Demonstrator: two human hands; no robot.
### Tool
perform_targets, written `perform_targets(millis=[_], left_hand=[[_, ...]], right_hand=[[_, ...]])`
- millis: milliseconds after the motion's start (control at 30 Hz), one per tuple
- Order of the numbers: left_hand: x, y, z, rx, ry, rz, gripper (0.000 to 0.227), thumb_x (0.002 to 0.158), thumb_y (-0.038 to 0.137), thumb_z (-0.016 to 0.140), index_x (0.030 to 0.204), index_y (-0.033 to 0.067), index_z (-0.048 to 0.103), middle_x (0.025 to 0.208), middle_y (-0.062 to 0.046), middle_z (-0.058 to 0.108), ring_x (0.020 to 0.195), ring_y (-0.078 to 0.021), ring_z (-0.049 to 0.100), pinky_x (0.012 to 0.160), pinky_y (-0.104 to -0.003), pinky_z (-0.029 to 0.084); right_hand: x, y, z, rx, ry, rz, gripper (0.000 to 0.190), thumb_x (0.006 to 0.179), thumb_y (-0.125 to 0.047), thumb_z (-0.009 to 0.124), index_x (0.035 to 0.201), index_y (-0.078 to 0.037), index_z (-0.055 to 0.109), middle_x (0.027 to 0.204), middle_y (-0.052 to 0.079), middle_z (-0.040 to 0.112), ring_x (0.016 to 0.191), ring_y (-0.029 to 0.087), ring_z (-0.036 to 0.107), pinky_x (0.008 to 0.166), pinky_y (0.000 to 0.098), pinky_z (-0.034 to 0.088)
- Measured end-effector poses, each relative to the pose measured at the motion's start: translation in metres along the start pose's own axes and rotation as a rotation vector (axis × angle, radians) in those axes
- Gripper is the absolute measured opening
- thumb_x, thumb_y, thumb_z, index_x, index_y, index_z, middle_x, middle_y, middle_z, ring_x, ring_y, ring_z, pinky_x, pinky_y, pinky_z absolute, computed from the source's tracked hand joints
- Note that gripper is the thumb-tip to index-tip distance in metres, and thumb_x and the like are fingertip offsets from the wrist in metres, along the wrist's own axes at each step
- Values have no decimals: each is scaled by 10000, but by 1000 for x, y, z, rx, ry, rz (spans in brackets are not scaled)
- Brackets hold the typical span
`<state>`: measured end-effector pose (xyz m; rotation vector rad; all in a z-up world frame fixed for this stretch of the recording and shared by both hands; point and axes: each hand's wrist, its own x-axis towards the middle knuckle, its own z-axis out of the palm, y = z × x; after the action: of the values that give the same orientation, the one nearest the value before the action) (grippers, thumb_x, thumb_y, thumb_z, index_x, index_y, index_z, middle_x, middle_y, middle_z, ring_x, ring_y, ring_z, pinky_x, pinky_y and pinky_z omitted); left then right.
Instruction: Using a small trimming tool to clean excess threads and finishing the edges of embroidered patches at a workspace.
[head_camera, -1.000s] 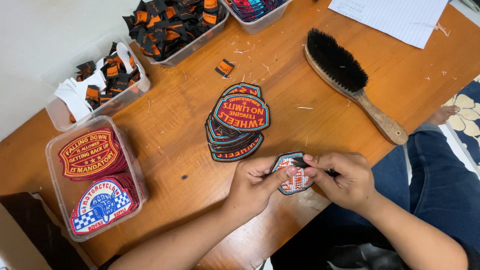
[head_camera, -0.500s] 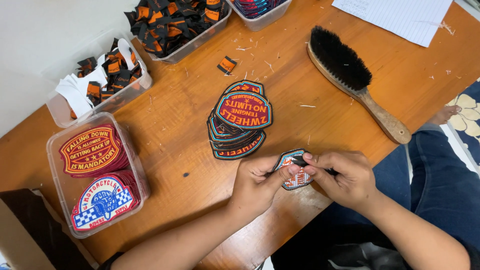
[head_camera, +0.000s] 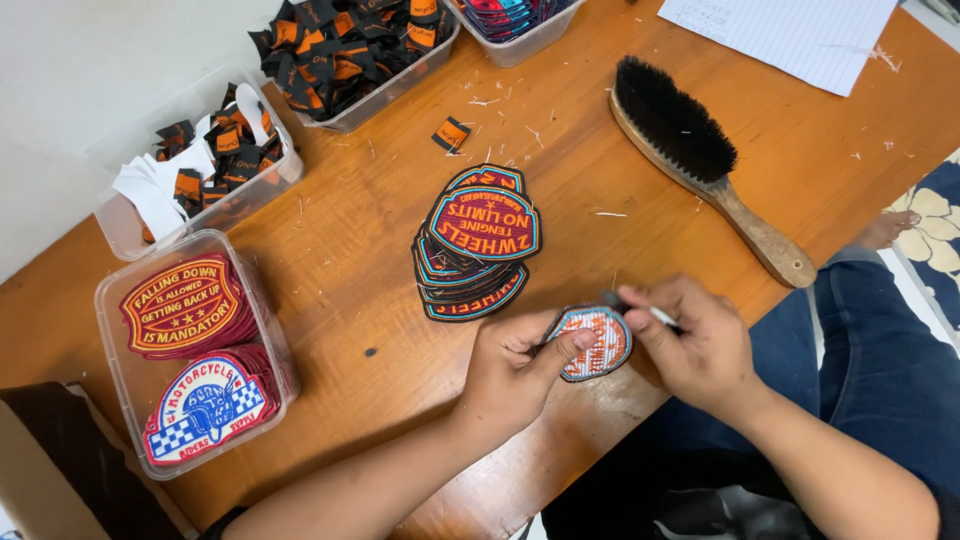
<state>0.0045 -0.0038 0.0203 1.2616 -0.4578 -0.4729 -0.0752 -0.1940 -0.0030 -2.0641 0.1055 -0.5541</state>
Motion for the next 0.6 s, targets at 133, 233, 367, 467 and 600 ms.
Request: perform_targets(millis=[133,233,367,467,600], left_hand=[[-3,-3,0,23,-13,-36,35,912,67,758,914,42,783,714,-44,760,800,-43,564,727,-256,552],[-6,-21,1,30,-47,-62,203,850,65,810,1036,1,760,761,-83,769,825,-67,602,793,-303,572],[-9,-22,1,34,-85,-165,406,828,77,824,1187,-1,651,775,-123,757,782,-91,627,751,-274,565],[-7,-18,-1,-14,-103,-258,470,839,87,827,1232,0,586,773,-119,755,713,-76,630,642,-191,555],[-8,-18,-2,-5,-118,-262,525,815,78,844,1252,18,560,768,-130,756,701,-81,644,610,-180,555]], right_hand=[[-1,4,-1,144,-33,58,331,813,-142,808,1093,-10,691,464,13,536,436,80,467,453,213,406],[3,0,0,361,-86,154,718,616,-132,962,1232,-2,616,472,-38,463,440,42,441,467,142,349],[8,-3,0,225,-129,280,104,820,-46,798,916,-55,757,553,-16,588,615,68,475,564,235,424],[9,3,-1,299,-15,332,70,968,-84,697,964,-30,743,571,-27,564,584,42,467,540,184,395],[-5,12,3,301,-122,359,468,673,-65,948,1073,56,738,731,51,716,733,82,587,704,222,507]])
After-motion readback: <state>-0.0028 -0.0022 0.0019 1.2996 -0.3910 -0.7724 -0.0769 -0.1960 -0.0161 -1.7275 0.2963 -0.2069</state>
